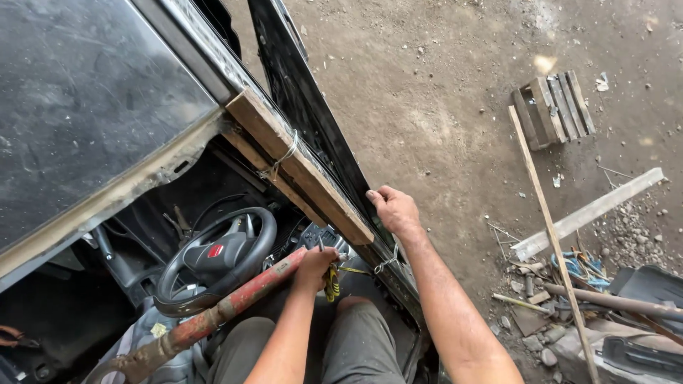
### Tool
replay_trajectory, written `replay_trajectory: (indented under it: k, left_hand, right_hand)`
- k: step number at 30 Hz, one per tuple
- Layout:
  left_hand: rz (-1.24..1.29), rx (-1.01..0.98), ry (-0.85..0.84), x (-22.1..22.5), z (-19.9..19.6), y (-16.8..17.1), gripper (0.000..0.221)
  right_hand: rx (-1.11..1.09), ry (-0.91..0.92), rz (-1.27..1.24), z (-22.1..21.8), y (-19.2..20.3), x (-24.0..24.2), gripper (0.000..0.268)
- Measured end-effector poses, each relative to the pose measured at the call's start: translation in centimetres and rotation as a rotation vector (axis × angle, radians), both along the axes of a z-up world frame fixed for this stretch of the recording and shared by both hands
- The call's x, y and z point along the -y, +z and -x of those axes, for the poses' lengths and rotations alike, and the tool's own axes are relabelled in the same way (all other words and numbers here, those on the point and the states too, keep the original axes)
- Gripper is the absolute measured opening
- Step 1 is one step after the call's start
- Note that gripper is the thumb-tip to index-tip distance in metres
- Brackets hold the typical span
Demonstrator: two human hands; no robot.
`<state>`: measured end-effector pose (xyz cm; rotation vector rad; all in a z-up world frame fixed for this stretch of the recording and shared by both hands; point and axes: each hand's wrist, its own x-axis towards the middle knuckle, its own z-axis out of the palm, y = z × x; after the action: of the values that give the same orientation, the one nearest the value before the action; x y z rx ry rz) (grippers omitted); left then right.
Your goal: The person sits in a small vehicle and uses pliers to twist wire, securing a wooden board along the windshield frame. They reposition the wire at several points along the frame, then pick up a hammer and tap the board to seat it against the frame.
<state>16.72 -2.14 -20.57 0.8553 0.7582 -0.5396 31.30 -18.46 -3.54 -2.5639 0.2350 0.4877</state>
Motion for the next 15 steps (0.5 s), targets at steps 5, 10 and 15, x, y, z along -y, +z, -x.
replay_trajectory:
  k: [5, 10, 15]
  left_hand:
    - [-0.085, 0.121, -0.006, -0.7, -1.2, 0.6, 0.006]
    - [-0.015, -0.012, 0.112, 0.6, -1.2, 1.2, 0.003]
    - [0.011, 0.089, 0.167, 0.0, -1.1, -1.6, 0.007]
  right_hand:
    - [-0.012, -0.065, -0.016, 0.8, 1.0, -0.5, 0.039]
    - [0.151, 0.016, 0.052, 1.2, -0.5, -0.5, 0.036]
    - [0.109, -0.017, 0.049, 0.9, 0.3, -0.8, 0.035]
